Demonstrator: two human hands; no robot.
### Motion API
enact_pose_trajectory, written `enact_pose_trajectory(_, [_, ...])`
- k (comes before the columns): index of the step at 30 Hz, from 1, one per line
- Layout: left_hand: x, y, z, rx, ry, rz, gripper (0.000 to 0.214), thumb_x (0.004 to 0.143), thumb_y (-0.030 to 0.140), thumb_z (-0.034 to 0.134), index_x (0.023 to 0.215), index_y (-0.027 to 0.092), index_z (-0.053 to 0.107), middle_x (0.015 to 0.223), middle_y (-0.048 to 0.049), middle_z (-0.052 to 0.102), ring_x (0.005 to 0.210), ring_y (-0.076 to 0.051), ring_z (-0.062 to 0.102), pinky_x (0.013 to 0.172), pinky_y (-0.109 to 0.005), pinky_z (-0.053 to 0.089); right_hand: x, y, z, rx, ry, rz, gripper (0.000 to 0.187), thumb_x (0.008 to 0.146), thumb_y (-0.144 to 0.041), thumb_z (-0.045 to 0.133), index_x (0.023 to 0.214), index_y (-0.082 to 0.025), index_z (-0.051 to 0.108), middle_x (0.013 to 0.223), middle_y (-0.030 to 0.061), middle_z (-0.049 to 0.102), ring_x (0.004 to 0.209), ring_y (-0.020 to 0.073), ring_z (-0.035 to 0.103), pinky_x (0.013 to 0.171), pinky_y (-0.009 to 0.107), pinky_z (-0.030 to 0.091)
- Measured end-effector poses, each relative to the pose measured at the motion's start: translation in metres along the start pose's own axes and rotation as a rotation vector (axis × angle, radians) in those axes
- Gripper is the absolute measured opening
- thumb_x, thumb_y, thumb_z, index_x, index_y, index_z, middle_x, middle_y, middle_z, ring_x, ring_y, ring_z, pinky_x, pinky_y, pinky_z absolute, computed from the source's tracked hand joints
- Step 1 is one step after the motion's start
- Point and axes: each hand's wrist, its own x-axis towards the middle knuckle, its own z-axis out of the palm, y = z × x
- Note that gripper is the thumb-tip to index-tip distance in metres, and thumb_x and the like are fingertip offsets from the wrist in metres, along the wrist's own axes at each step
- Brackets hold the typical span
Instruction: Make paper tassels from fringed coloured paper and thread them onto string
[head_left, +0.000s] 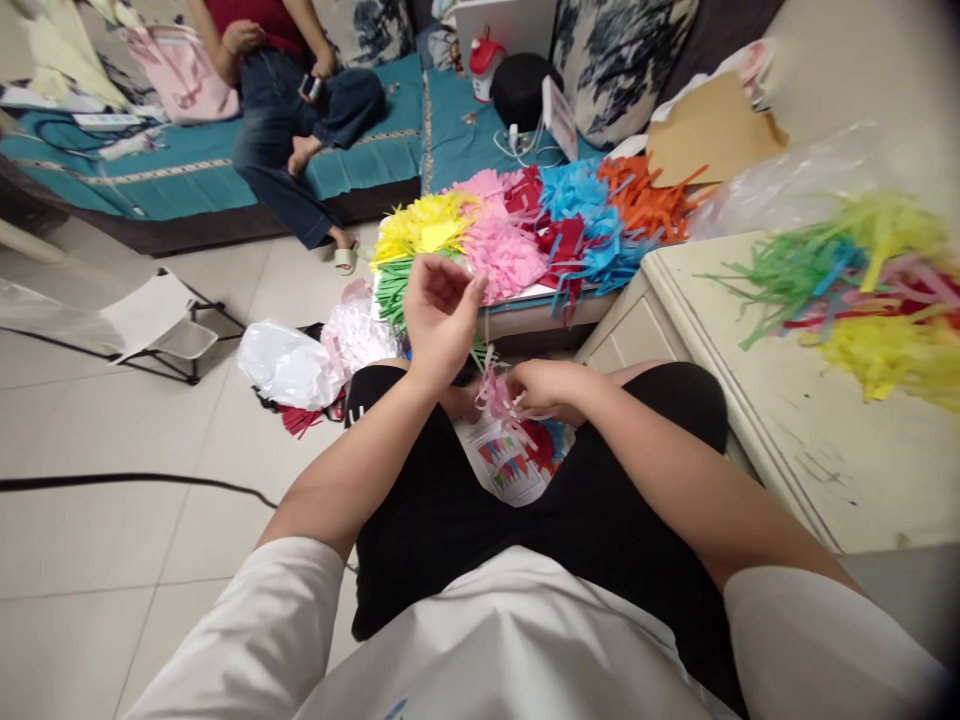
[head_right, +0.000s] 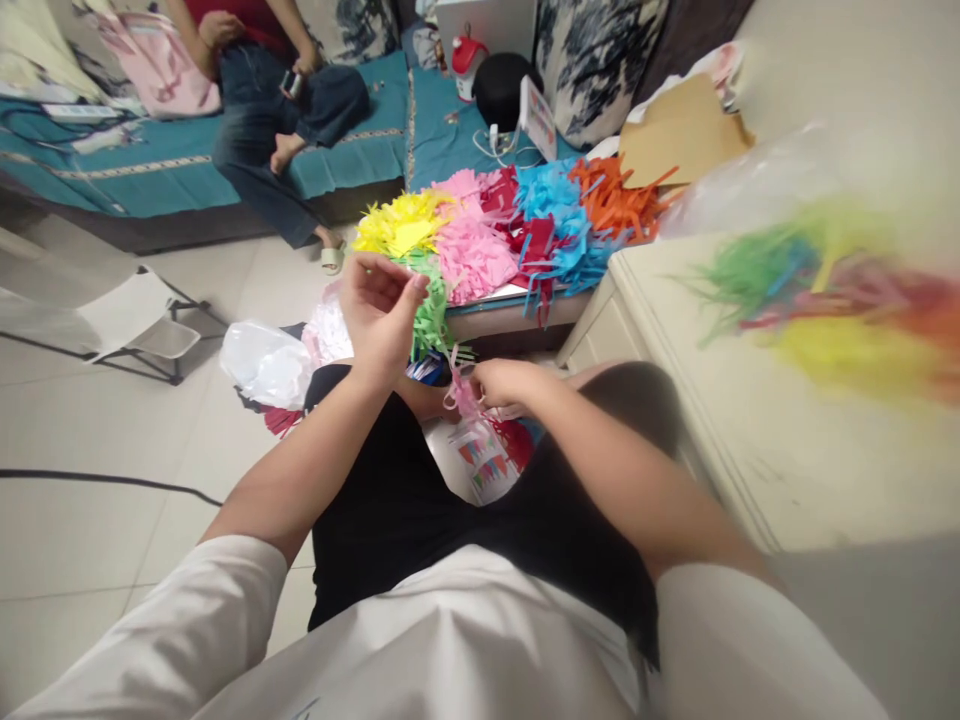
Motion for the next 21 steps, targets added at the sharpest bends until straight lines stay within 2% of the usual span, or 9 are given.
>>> enact_pose_trajectory(2, [0.0, 0.0, 0.0, -0.016, 0.011, 0.009, 0.057, 0.093, 0.067, 0.092, 0.105, 0.027, 0.053, 0.092, 0.0021, 0.062, 0.078, -0.013, 0.066, 0.073, -0.027, 0.058, 0.001, -0.004, 0.003, -0.008, -0.044, 0.016, 0.019, 0.078, -0.004, 0.085, 0.088, -0.02, 0.081, 0.088, 0.0059, 0.084, 0.081, 0.0232, 0.075, 0.074, 0.031, 0.051])
enact_pose_trajectory(5, [-0.002, -0.001, 0.001, -0.049, -0.026, -0.003, 0.061, 0.089, 0.067, 0.096, 0.104, 0.027, 0.053, 0.09, 0.0032, 0.061, 0.074, -0.012, 0.064, 0.068, -0.026, 0.056, 0.001, -0.005, -0.002, 0.084, 0.013, -0.055, 0.017, 0.089, -0.013, 0.084, 0.104, -0.02, 0.084, 0.106, 0.0054, 0.087, 0.094, 0.0207, 0.077, 0.08, 0.027, 0.052])
enact_pose_trajectory(9, [-0.005, 0.001, 0.003, -0.095, -0.094, -0.064, 0.068, 0.078, 0.068, 0.103, 0.101, 0.027, 0.055, 0.087, 0.0046, 0.063, 0.063, -0.01, 0.059, 0.055, -0.025, 0.048, -0.003, 0.005, -0.016, 0.152, 0.142, -0.107, 0.005, 0.093, -0.012, 0.08, 0.095, -0.016, 0.078, 0.092, 0.0037, 0.08, 0.085, 0.0173, 0.068, 0.078, 0.027, 0.047])
enact_pose_trajectory(12, [-0.007, 0.007, 0.004, -0.113, -0.093, -0.091, 0.065, 0.077, 0.062, 0.107, 0.1, 0.027, 0.056, 0.086, 0.0048, 0.065, 0.062, -0.01, 0.059, 0.053, -0.028, 0.046, -0.005, 0.013, -0.021, 0.153, 0.224, -0.091, 0.008, 0.094, -0.008, 0.075, 0.09, -0.015, 0.074, 0.085, 0.0009, 0.073, 0.08, 0.0151, 0.062, 0.077, 0.027, 0.045])
enact_pose_trajectory(15, [-0.008, 0.013, 0.005, -0.139, -0.111, -0.105, 0.061, 0.077, 0.053, 0.109, 0.101, 0.027, 0.059, 0.085, 0.0045, 0.068, 0.064, -0.011, 0.063, 0.052, -0.028, 0.048, -0.006, 0.017, -0.024, 0.272, 0.361, -0.15, 0.013, 0.093, -0.004, 0.068, 0.099, -0.014, 0.076, 0.087, 0.0002, 0.072, 0.08, 0.0141, 0.061, 0.079, 0.026, 0.047])
enact_pose_trajectory(16, [-0.008, 0.014, 0.006, -0.153, -0.114, -0.107, 0.062, 0.076, 0.052, 0.11, 0.101, 0.026, 0.059, 0.085, 0.0047, 0.068, 0.063, -0.011, 0.064, 0.051, -0.028, 0.048, -0.007, 0.016, -0.024, 0.344, 0.339, -0.2, 0.019, 0.093, -0.003, 0.066, 0.105, -0.013, 0.078, 0.088, 0.0003, 0.073, 0.081, 0.0139, 0.063, 0.08, 0.026, 0.049])
enact_pose_trajectory(18, [-0.006, 0.013, 0.007, -0.177, -0.095, -0.112, 0.066, 0.071, 0.053, 0.112, 0.099, 0.025, 0.059, 0.082, 0.0053, 0.069, 0.06, -0.009, 0.062, 0.048, -0.026, 0.048, -0.011, 0.013, -0.023, 0.478, 0.146, -0.31, 0.03, 0.092, -0.003, 0.061, 0.111, -0.012, 0.081, 0.09, 0.0011, 0.078, 0.081, 0.0137, 0.067, 0.082, 0.025, 0.054])
enact_pose_trajectory(20, [-0.004, 0.008, 0.007, -0.184, -0.049, -0.123, 0.072, 0.064, 0.056, 0.115, 0.095, 0.024, 0.059, 0.079, 0.0058, 0.069, 0.056, -0.007, 0.06, 0.044, -0.024, 0.046, -0.013, 0.007, -0.017, 0.523, -0.106, -0.379, 0.033, 0.09, 0.0, 0.057, 0.105, -0.012, 0.084, 0.089, 0.0016, 0.081, 0.08, 0.0133, 0.07, 0.082, 0.024, 0.056])
enact_pose_trajectory(21, [-0.002, 0.004, 0.007, -0.181, -0.019, -0.125, 0.075, 0.059, 0.058, 0.116, 0.093, 0.024, 0.059, 0.077, 0.0061, 0.069, 0.054, -0.007, 0.059, 0.042, -0.024, 0.044, -0.014, 0.003, -0.012, 0.508, -0.19, -0.387, 0.033, 0.088, 0.002, 0.056, 0.097, -0.012, 0.084, 0.087, 0.0015, 0.082, 0.08, 0.0129, 0.071, 0.082, 0.023, 0.055])
